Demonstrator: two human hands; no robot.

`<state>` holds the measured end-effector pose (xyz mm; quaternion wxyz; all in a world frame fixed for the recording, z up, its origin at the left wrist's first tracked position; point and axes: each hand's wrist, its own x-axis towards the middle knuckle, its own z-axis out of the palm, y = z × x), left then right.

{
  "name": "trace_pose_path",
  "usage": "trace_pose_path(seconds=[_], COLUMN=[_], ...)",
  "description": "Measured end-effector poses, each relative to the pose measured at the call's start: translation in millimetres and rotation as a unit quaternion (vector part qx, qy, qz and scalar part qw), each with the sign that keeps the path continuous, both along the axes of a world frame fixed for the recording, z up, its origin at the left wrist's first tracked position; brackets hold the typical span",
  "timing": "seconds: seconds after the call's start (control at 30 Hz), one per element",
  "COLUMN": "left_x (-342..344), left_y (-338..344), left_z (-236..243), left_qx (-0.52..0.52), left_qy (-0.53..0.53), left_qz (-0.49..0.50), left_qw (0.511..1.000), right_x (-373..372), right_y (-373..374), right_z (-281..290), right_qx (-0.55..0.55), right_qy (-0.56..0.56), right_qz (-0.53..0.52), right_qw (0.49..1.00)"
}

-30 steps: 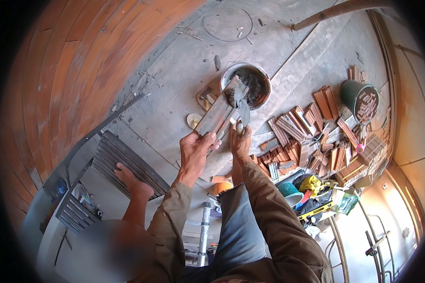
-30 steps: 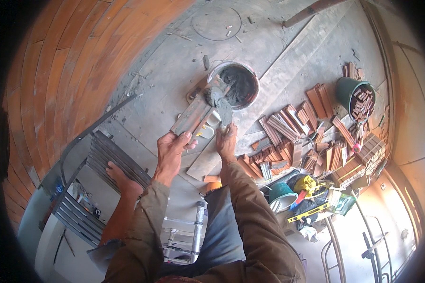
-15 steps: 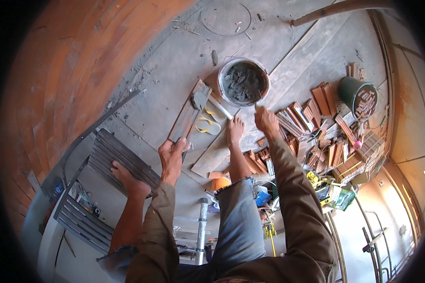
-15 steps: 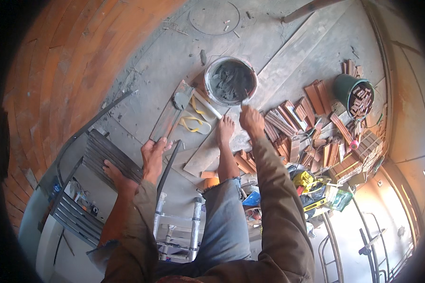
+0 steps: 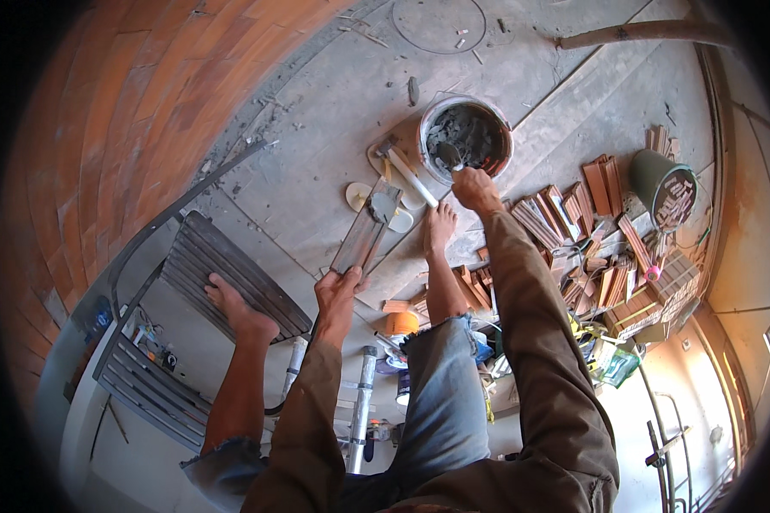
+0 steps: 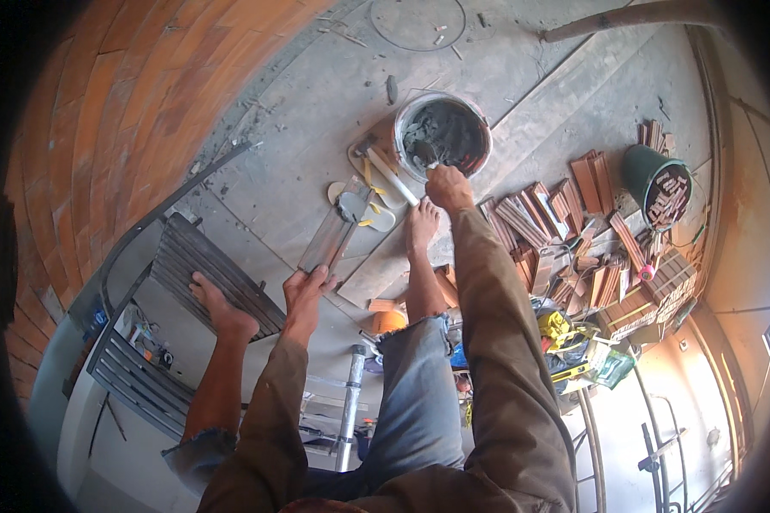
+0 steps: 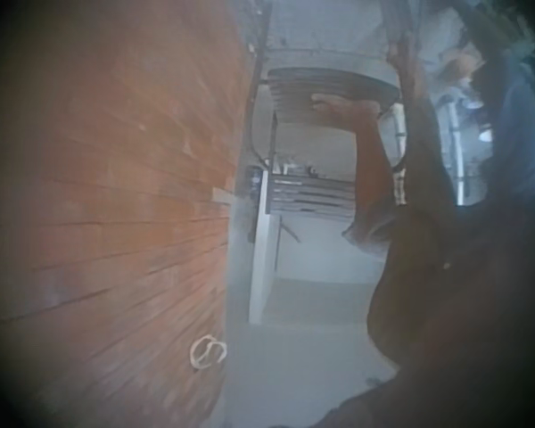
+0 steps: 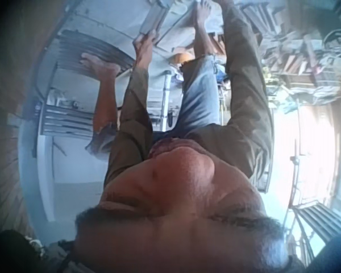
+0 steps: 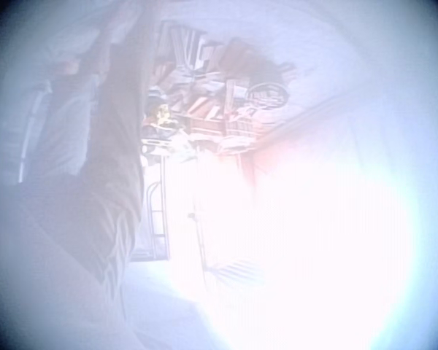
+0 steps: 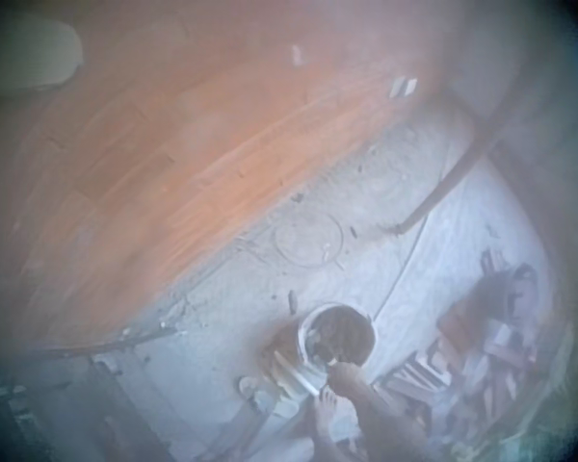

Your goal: The person scoops mortar from a bucket using a trowel and applies it to the back of a rectangular terracotta tile. They then position the tile onto a partially tiled wall, aligning it with existing tiles and tapping it into place with a tool. The process is repeated with another tile.

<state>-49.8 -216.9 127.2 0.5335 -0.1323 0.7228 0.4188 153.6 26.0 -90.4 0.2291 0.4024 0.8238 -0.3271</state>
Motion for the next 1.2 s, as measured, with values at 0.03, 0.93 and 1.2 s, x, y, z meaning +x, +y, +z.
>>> trace_pose_path(seconds=[0.03, 0.93, 1.2], left_x=[1.3, -2.1, 28.7], left_y=[5.5, 102.4, 54.3], left_z=[-1.8, -1.9, -8.3], left_qx=[0.009, 0.084, 0.063], left_qy=[0.001, -0.012, -0.069], left_qz=[0.008, -0.025, -0.009], left_qw=[1.000, 0.996, 0.996], right_x=[8.0, 31.9, -44.7], right_y=[6.9, -181.8, -128.7], right_z=[1.5, 120.2, 192.9], right_qx=[0.015, 0.006, -0.316], right_qy=[0.025, 0.243, 0.347], right_qz=[0.042, -0.417, -0.635], right_qw=[0.999, 0.876, 0.614])
